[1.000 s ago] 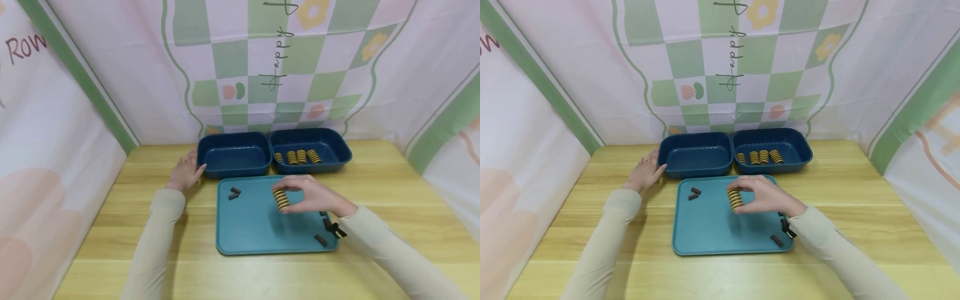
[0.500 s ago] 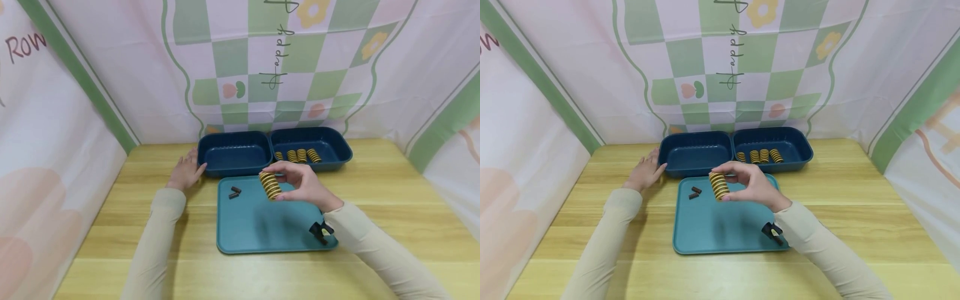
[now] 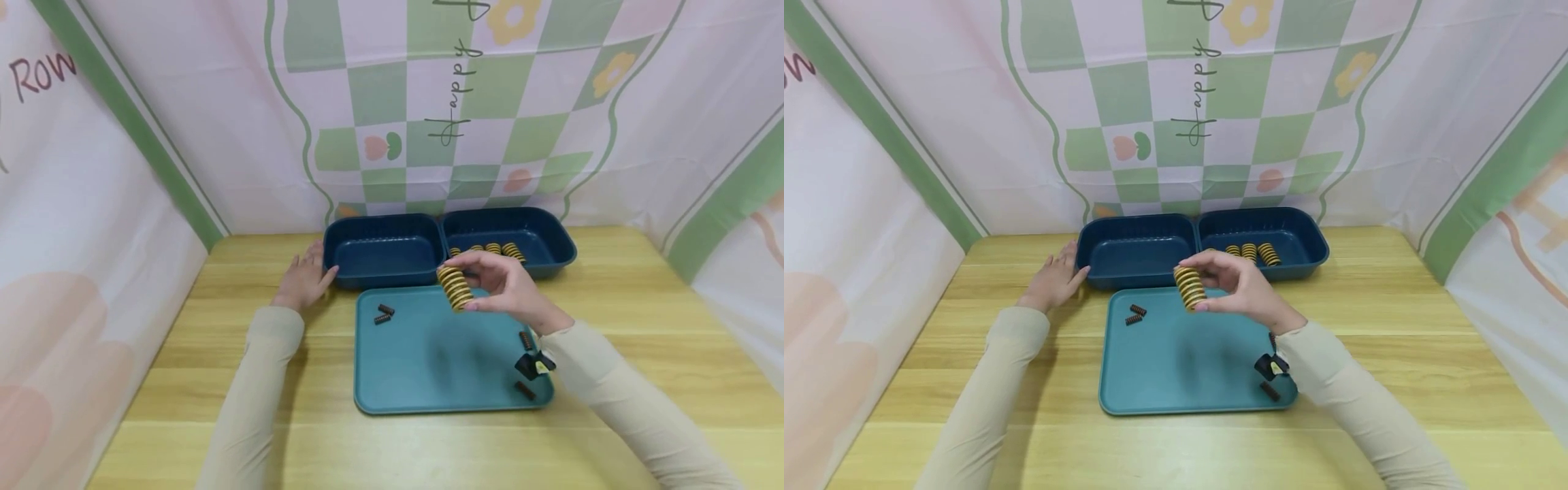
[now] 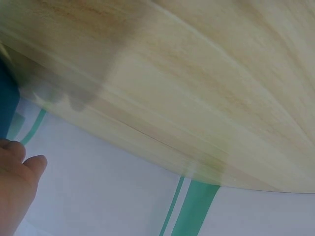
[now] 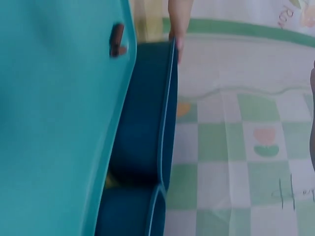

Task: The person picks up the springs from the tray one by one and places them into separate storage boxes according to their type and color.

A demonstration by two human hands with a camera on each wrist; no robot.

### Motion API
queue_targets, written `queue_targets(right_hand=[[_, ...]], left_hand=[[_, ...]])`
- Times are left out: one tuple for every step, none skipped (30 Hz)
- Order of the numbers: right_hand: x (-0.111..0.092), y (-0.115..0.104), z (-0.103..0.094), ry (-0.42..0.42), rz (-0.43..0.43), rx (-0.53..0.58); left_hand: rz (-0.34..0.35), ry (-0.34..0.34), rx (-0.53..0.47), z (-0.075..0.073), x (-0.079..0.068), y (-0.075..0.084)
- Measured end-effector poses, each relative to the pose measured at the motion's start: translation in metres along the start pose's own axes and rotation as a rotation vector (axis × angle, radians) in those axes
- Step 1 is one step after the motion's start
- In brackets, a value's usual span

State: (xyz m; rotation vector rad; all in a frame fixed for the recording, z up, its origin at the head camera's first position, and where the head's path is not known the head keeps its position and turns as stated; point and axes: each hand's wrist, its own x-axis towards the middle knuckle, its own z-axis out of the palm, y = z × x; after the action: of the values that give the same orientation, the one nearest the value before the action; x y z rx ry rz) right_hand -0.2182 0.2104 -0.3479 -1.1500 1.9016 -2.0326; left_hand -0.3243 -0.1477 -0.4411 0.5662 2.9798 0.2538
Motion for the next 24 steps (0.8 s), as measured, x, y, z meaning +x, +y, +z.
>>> queue_targets(right_hand=[[0.0, 0.0, -0.004, 0.006, 0.003, -0.008], [0.0, -0.001, -0.008, 0.008, 0.004, -0.011], [0.0, -0.001, -0.012, 0.012, 0.002, -0.018], [0.0, -0.002, -0.017, 0.021, 0.005, -0.022], [0.0, -0.002, -0.022, 0.028, 0.005, -0.029], [0.0, -0.002, -0.028, 0.039, 0.011, -0.034], [0.0, -0.002, -0.034, 0.053, 0.02, -0.043], [0.001, -0.001, -0.041, 0.071, 0.033, -0.061], [0.002, -0.001, -0.048, 0.095, 0.056, -0.083], [0.003, 0.0, -0.056, 0.122, 0.085, -0.117], [0.003, 0.001, -0.064, 0.151, 0.122, -0.163], [0.005, 0.002, -0.072, 0.179, 0.161, -0.213], [0.006, 0.003, -0.079, 0.204, 0.206, -0.271], [0.007, 0.004, -0.086, 0.224, 0.253, -0.325], [0.009, 0.006, -0.093, 0.239, 0.301, -0.376], [0.01, 0.008, -0.1, 0.248, 0.35, -0.428], [0.011, 0.01, -0.105, 0.252, 0.398, -0.467], [0.012, 0.013, -0.11, 0.247, 0.433, -0.506], [0.014, 0.016, -0.114, 0.234, 0.464, -0.549], [0.015, 0.02, -0.117, 0.22, 0.491, -0.589], [0.016, 0.024, -0.119, 0.201, 0.51, -0.634], [0.017, 0.028, -0.121, 0.178, 0.523, -0.682], [0.019, 0.033, -0.121, 0.153, 0.529, -0.724], [0.02, 0.038, -0.121, 0.129, 0.531, -0.764]], left_hand=[[-0.001, -0.001, -0.001, 0.0, 0.0, 0.0], [-0.003, -0.002, -0.002, 0.0, 0.0, 0.0], [0.0, 0.001, -0.004, 0.0, 0.0, 0.0], [0.001, 0.001, -0.005, 0.001, 0.0, -0.001], [0.001, 0.001, -0.005, 0.001, 0.0, -0.001], [0.001, -0.001, -0.006, 0.0, 0.0, -0.001], [0.0, -0.002, -0.007, 0.0, 0.0, -0.001], [0.001, -0.002, -0.004, 0.0, 0.0, -0.001], [0.0, -0.002, -0.006, 0.0, 0.0, 0.0], [-0.002, -0.004, -0.005, 0.0, 0.0, 0.0], [-0.002, -0.002, -0.005, 0.0, -0.001, 0.0], [-0.001, 0.0, -0.007, 0.0, -0.001, 0.0], [-0.003, 0.0, -0.007, -0.001, -0.001, 0.001], [-0.003, -0.001, -0.005, 0.0, -0.001, 0.001], [-0.004, -0.003, -0.006, 0.0, -0.001, 0.001], [-0.004, -0.003, -0.007, 0.0, -0.001, 0.001], [-0.005, -0.004, -0.008, 0.0, 0.0, 0.001], [-0.007, -0.005, -0.01, 0.0, 0.0, 0.001], [-0.009, -0.006, -0.01, 0.0, 0.0, 0.001], [-0.009, -0.005, -0.011, 0.0, 0.0, 0.001], [-0.011, -0.003, -0.014, 0.0, 0.0, 0.0], [-0.01, 0.0, -0.013, 0.001, 0.0, 0.0], [-0.01, 0.002, -0.008, 0.001, 0.0, 0.0], [-0.008, 0.004, -0.006, 0.002, 0.001, 0.001]])
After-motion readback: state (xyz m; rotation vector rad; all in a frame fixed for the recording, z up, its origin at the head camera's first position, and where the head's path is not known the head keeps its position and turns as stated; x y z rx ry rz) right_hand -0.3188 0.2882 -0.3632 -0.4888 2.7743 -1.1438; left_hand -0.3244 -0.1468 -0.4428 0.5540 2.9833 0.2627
